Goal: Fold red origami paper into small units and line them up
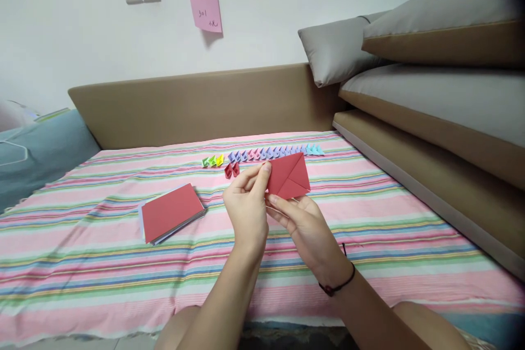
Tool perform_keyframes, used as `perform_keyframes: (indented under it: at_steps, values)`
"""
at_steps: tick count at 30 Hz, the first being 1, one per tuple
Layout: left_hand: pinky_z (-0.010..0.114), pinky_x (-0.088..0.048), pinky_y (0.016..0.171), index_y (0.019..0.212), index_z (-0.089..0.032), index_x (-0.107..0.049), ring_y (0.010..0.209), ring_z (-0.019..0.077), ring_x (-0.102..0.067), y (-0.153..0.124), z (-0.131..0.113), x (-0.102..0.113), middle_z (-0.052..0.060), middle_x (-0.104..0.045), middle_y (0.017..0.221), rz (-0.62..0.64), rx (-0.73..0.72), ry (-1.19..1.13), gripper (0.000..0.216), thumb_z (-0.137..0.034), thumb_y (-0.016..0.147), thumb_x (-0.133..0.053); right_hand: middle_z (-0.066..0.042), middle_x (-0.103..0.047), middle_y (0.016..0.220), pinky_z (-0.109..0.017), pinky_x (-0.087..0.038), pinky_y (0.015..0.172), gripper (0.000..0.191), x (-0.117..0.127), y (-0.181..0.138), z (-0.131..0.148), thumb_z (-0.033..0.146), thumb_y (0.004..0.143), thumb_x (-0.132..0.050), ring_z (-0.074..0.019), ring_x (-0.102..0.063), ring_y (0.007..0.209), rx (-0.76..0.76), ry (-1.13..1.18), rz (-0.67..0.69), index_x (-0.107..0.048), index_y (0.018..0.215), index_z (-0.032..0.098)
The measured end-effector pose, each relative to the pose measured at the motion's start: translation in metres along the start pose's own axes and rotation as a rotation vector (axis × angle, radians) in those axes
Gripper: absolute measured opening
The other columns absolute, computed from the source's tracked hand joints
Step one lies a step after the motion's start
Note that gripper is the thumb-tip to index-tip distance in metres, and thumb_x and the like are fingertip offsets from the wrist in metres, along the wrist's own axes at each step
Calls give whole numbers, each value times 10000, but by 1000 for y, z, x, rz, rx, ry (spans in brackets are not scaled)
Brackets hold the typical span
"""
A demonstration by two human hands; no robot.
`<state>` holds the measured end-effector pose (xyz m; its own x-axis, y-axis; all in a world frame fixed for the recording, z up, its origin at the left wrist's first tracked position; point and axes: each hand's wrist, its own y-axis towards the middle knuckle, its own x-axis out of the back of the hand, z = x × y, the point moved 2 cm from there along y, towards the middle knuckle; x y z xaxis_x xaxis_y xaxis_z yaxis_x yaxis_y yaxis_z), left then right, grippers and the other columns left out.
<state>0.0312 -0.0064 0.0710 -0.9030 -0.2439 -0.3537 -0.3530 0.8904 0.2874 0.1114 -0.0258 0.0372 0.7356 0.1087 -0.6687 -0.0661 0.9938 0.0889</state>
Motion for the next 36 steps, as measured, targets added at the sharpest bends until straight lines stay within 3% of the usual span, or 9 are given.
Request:
perform_keyframes:
  at_steps: [5,11,15,22,29,32,36]
  values:
    - [225,-525,702,806,-157,-726,778,146,-670,3,0,2,41,-730,818,-6,13,-26,199,-313,683,-737,-22,-723,813,-334,-495,880,237,1,0,-6,205,625,-790,-170,-666,855,20,-23,-113,-655,818,172]
    - [184,-508,650,791,-161,-729,759,124,-655,7,1,4,33,-721,798,-39,6,-54,190,-310,674,-749,-8,-718,792,-289,-483,845,273,-3,-3,-5,180,615,-796,-155,-662,841,-51,-58,-43,-647,844,179]
    - [190,-499,601,798,-153,-729,711,127,-645,7,1,5,38,-710,762,-22,19,-46,219,-334,675,-745,-32,-713,931,-275,-488,832,211,-5,-4,-6,209,681,-760,-159,-644,926,-77,-35,48,-668,868,178]
    - [195,-504,641,761,-141,-729,704,111,-633,9,3,4,41,-705,760,-42,35,-73,195,-301,654,-759,-29,-699,714,-256,-494,737,151,3,1,-8,293,716,-738,-123,-625,715,25,-215,-61,-707,717,145]
    - [176,-482,585,764,-141,-721,650,96,-624,9,8,2,30,-703,733,-38,62,-107,190,-296,661,-754,-39,-715,912,-289,-489,819,181,2,2,-9,287,727,-734,-150,-627,877,35,-125,-20,-714,870,178]
    - [196,-503,638,773,-141,-715,678,105,-637,7,13,-1,31,-708,741,-22,83,-147,190,-285,656,-758,-35,-702,1012,-301,-478,877,243,2,4,-5,271,763,-702,-156,-615,969,139,-25,-78,-690,997,206]
    - [205,-517,668,760,-142,-693,678,100,-638,5,20,-5,17,-702,720,48,120,-169,170,-274,669,-749,-32,-704,1019,-286,-479,890,162,7,8,5,238,793,-665,-155,-618,993,235,49,-152,-695,947,198]
